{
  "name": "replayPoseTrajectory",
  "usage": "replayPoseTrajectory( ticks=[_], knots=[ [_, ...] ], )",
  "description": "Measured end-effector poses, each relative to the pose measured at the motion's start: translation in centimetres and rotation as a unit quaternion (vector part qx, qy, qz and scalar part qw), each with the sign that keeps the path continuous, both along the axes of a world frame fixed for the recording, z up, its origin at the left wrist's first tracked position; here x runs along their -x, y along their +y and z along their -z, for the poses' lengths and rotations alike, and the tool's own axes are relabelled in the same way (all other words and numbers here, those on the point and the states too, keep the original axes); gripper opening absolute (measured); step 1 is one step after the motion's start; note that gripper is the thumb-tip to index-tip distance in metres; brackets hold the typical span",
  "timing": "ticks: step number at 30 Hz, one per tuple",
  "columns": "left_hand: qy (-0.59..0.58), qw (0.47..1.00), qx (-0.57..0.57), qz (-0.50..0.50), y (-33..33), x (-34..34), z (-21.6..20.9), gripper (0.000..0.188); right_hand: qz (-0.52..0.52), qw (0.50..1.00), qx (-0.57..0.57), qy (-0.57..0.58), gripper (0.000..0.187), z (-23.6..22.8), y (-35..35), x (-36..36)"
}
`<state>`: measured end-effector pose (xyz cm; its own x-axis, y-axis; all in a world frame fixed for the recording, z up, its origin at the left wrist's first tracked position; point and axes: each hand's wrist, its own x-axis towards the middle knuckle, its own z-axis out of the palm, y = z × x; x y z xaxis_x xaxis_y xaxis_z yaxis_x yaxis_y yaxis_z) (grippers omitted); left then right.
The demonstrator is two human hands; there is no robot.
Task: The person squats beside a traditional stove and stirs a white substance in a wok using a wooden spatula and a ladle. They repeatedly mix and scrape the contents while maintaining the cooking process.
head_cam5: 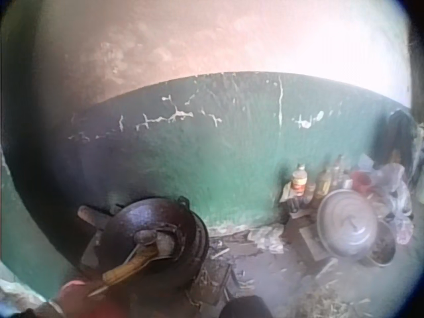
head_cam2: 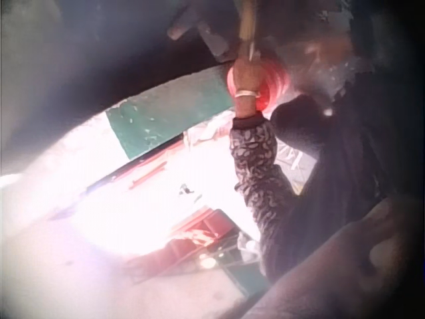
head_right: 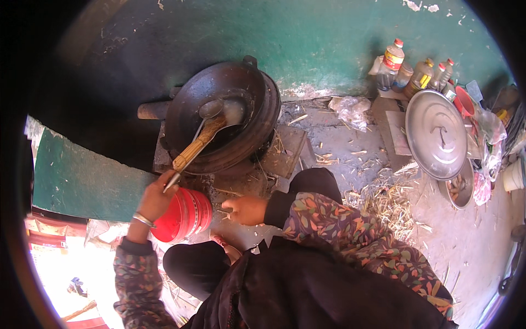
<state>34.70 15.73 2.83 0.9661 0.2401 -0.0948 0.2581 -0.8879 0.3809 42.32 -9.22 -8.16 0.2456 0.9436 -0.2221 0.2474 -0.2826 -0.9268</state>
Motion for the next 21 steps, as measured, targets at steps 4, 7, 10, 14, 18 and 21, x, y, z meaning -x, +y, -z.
replayPoseTrajectory(
  ticks=[4, 7, 10, 14, 18, 21],
  knots=[
    [0.049, 0.995, -0.049, 0.072, 0.4, -0.3, -6.0, 0.037, -0.028, 0.991, -0.050, -0.123, 0.048, 1.2, -0.8, 0.7],
    [0.088, 0.988, -0.065, 0.110, 0.1, -2.2, -8.7, 0.036, -0.038, 0.992, -0.047, -0.110, 0.046, 0.0, -2.6, 0.4],
    [0.215, 0.964, -0.081, 0.131, -1.4, -6.0, -9.4, 0.041, -0.074, 0.990, -0.053, -0.112, 0.045, -0.7, -3.0, 0.0],
    [0.184, 0.969, -0.069, 0.149, -0.2, -9.7, -5.4, 0.034, -0.139, 0.981, -0.069, -0.118, 0.048, -1.2, -2.5, 0.5],
    [0.181, 0.975, -0.039, 0.122, 0.1, -11.7, -3.2, 0.043, -0.133, 0.977, -0.086, -0.145, 0.037, -2.5, -2.5, 0.1],
    [0.172, 0.972, -0.050, 0.151, 0.0, -9.1, -4.2, 0.044, -0.136, 0.968, -0.106, -0.182, 0.032, -1.7, -2.4, 0.4]
  ],
)
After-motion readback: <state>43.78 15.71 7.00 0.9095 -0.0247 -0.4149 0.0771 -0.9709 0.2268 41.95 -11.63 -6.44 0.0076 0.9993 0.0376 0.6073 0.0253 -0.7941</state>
